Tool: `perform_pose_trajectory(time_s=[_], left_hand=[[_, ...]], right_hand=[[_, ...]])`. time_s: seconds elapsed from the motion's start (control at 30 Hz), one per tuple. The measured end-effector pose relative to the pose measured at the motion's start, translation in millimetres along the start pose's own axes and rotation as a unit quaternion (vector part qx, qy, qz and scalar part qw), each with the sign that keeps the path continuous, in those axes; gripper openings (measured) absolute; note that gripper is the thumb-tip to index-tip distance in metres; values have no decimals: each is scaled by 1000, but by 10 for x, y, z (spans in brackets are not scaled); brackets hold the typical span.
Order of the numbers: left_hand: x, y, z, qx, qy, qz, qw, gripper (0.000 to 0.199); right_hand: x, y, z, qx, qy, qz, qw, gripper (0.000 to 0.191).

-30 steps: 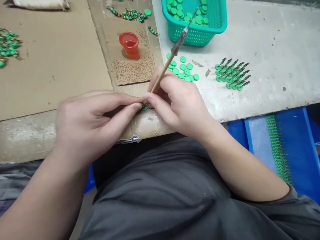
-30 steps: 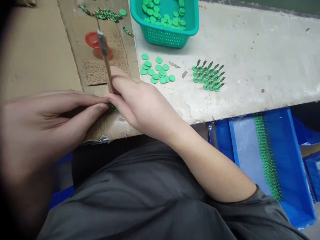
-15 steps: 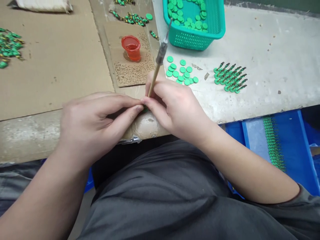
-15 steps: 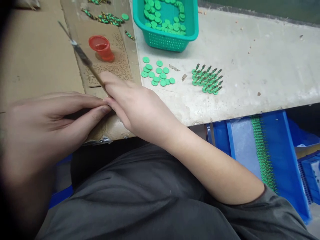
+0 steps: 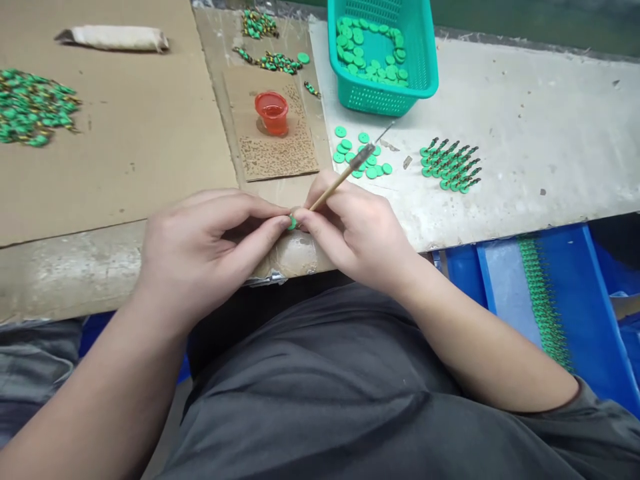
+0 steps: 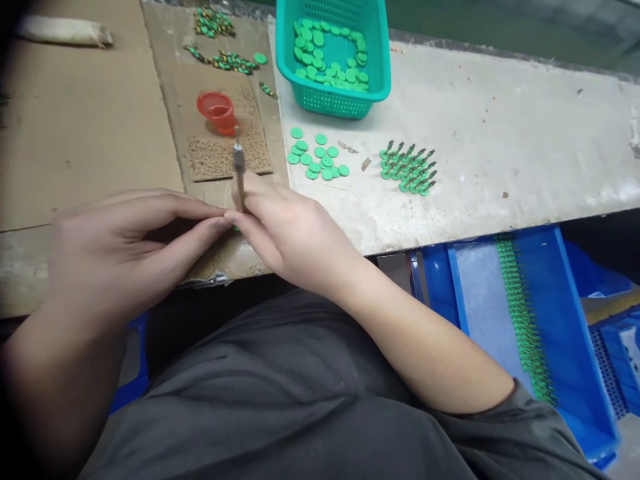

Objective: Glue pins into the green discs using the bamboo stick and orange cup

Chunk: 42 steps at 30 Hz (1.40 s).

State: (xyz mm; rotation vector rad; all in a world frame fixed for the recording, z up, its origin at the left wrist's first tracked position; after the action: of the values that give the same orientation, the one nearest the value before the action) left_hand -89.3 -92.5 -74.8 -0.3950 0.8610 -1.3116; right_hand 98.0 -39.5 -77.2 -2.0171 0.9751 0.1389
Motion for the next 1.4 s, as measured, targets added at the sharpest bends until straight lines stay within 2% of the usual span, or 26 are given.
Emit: perform_pose_trajectory(time_s=[0.1, 0.3, 0.4, 0.53, 0.77, 1.03, 1.1, 1.27, 1.4], left_hand=[[-4, 2, 15, 17, -7, -5, 1000, 15], [2, 9, 2, 24, -20, -8, 999, 18], [12, 14, 0, 29, -17, -7, 999, 20], [11, 10, 9, 22, -24, -3, 999, 23], [3, -2, 19, 19, -31, -11, 999, 26], [19, -14, -21, 4, -38, -10, 999, 28], [15, -12, -31, 14, -38, -10, 999, 25], [5, -6, -60, 47, -40, -8, 998, 14], [-11, -13, -54, 50, -40, -3, 998, 17]], right_hand=[[-23, 39, -1, 5, 4, -18, 1000, 22], [-44, 34, -20, 10, -11, -12, 1000, 26], [-52, 45, -22, 19, 10, -34, 999, 28], [-66, 63, -14, 24, 30, -55, 998, 23], [-77, 41, -35, 16, 6, -25, 1000, 18], [-202, 79, -151, 23, 39, -67, 997, 16], [-180, 69, -122, 14, 38, -50, 998, 14], [-11, -43, 43, -16, 48, 36, 998, 29], [-12, -28, 14, -34, -2, 25, 999, 24]])
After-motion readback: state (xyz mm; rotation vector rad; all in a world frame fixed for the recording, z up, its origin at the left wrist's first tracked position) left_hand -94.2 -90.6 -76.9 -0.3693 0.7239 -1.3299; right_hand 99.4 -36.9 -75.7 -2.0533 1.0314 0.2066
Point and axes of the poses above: each hand's wrist, its own x-axis away from the middle knuckle, its own y-axis out of the palm, z = x × y, the point moved 7 cm from there along -x, towards the middle knuckle, and after that the axes turned 8 degrees about -y, right-handed, at the moved point
